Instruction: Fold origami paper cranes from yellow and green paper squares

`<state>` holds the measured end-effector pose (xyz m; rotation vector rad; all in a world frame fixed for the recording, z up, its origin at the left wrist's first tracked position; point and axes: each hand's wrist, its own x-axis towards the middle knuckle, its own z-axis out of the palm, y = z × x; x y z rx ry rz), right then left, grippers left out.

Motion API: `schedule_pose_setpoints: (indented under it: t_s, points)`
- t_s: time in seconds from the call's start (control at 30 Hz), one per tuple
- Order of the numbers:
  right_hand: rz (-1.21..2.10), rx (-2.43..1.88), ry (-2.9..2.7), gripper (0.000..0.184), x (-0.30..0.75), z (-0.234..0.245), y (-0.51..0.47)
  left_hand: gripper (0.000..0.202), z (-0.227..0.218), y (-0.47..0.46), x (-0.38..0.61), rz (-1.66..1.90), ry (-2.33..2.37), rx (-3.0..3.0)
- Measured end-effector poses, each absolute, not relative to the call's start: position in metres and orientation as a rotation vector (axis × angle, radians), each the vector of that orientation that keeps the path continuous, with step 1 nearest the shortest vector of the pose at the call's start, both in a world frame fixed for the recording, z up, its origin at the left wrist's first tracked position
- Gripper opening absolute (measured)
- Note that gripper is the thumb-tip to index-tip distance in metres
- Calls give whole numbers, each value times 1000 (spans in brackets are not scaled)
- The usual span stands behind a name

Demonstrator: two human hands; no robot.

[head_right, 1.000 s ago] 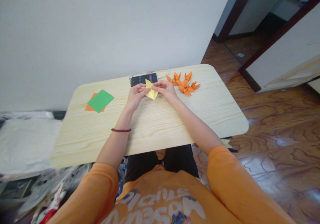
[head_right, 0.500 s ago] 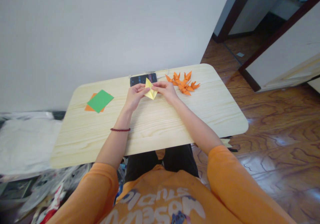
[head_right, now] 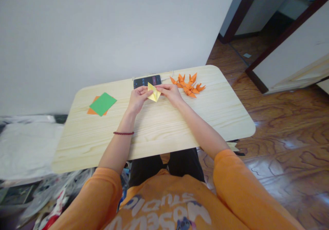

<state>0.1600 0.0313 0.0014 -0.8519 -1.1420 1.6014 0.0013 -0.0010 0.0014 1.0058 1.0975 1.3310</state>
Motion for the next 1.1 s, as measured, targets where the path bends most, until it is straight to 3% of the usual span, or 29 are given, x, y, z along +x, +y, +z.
schedule_pose_setpoints:
  t_s: [1.1]
  points:
    - [1451, -943, -1209, 38, 159, 0, 33, 35, 3, -4, 8, 1343, 1103, 1092]
